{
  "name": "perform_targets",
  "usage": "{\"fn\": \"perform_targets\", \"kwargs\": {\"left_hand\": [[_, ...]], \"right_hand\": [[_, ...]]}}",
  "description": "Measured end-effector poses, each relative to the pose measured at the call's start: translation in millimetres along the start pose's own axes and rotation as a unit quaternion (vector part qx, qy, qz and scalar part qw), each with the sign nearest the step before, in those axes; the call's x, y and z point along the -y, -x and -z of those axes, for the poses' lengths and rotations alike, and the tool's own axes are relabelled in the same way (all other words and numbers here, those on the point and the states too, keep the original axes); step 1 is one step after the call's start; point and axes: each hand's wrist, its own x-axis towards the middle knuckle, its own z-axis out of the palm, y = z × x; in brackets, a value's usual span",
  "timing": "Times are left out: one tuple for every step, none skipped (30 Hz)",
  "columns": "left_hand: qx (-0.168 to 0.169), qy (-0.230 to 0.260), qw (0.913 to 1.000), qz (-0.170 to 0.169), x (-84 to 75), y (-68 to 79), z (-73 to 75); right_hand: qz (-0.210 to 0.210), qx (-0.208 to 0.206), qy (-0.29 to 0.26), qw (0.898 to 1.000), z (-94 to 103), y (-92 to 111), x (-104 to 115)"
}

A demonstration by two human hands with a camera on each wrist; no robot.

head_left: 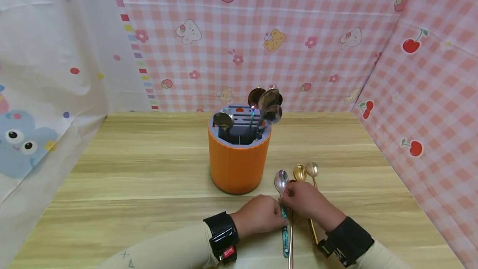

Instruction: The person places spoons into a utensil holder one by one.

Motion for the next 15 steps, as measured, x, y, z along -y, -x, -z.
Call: {"fn": "perform_targets", "kwargs": {"left_hand": [[-0.005, -0.008, 1.0, -0.001, -0.3, -0.3, -0.8], [-0.008, -0.014, 0.9999, 0.0, -0.6, -0.9, -1.7], [-0.01, -0.022, 0.9997, 0.001, -0.9, -1.7, -2.7], [-0.012, -0.028, 0.9995, 0.003, -1.2, -2.5, -3.7], [-0.015, -0.036, 0.9992, 0.006, -1.8, -3.0, -4.5], [-0.015, -0.041, 0.999, 0.009, -2.2, -3.9, -5.2], [-0.016, -0.047, 0.9987, 0.011, -2.7, -4.6, -5.8], [-0.016, -0.054, 0.9983, 0.013, -3.1, -5.5, -6.3], [-0.015, -0.061, 0.9979, 0.015, -3.6, -6.2, -6.7], [-0.015, -0.067, 0.9975, 0.017, -4.0, -7.0, -7.0], [-0.014, -0.076, 0.9969, 0.018, -4.5, -7.6, -7.3], [-0.012, -0.082, 0.9964, 0.019, -4.9, -8.2, -7.6], [-0.012, -0.089, 0.9957, 0.02, -5.2, -8.6, -8.0], [-0.01, -0.094, 0.9952, 0.024, -5.5, -8.9, -8.4], [-0.009, -0.099, 0.9947, 0.027, -5.7, -8.9, -8.8]], "right_hand": [[-0.005, 0.0, 0.003, 1.0, -0.1, -0.3, 0.4], [-0.012, 0.002, 0.005, 1.0, -0.3, -0.6, 0.6], [-0.019, 0.005, 0.008, 1.0, -0.5, -0.8, 0.6], [-0.025, 0.007, 0.012, 1.0, -1.0, -1.3, 0.1], [-0.031, 0.01, 0.017, 0.999, -1.5, -1.7, -0.4], [-0.035, 0.013, 0.025, 0.999, -1.9, -2.1, -0.8], [-0.038, 0.013, 0.032, 0.999, -2.4, -2.6, -1.4], [-0.041, 0.014, 0.039, 0.998, -2.9, -2.9, -1.8], [-0.042, 0.012, 0.047, 0.998, -3.5, -3.7, -2.5], [-0.043, 0.01, 0.053, 0.998, -3.9, -4.1, -2.8], [-0.046, 0.008, 0.056, 0.997, -4.1, -4.2, -3.0], [-0.047, 0.004, 0.06, 0.997, -4.3, -4.7, -3.0], [-0.049, 0.002, 0.061, 0.997, -4.6, -5.4, -3.1], [-0.052, 0.0, 0.061, 0.997, -4.8, -5.8, -3.0], [-0.053, -0.001, 0.061, 0.997, -5.1, -6.6, -2.9]]}}
